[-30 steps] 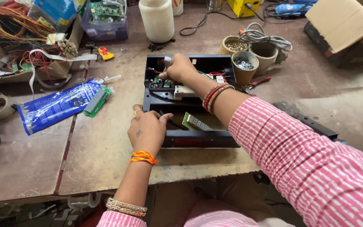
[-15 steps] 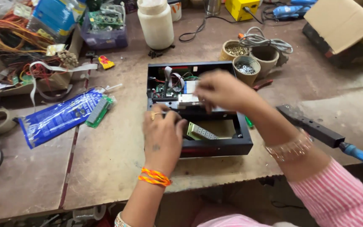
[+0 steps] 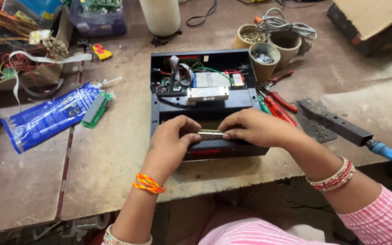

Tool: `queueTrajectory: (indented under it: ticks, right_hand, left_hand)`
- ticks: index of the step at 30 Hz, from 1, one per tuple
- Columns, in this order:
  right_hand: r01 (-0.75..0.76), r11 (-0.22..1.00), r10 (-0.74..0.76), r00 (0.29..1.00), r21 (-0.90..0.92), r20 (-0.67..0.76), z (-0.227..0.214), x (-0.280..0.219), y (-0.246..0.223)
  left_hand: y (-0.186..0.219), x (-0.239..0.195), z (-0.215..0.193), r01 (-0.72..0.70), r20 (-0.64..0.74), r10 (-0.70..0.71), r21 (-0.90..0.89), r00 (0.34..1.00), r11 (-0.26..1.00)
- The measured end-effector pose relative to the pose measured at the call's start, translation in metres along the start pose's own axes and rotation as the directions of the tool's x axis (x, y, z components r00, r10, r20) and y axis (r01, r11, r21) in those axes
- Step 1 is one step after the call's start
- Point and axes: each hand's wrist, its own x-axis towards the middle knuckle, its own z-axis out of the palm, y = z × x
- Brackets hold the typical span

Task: Assembling an electronic component into a plastic housing.

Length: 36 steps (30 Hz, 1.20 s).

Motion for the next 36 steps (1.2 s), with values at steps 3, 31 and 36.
queueTrajectory:
  ticks: [3,31,36]
  right_hand:
    - [0.0,1.0,0.0,1.0,0.011,-0.028,0.003,0.002,-0.002]
    - [0.102,0.985,-0.115,0.989,0.136,0.094,0.002,-0.015,-0.001]
    - [0.152,0.977,-0.171,0.977,0.146,0.126,-0.005,-0.013,-0.003]
  left_hand:
    - [-0.007,-0.004,-0.006,-0.108,0.011,0.107,0.047,0.994,0.993]
    - [0.002,-0.078,0.012,-0.347,-0.031,0.366,0.254,0.93,0.903]
    - [-0.002,-0.084,0.027,-0.217,-0.22,0.321,0.396,0.921,0.892]
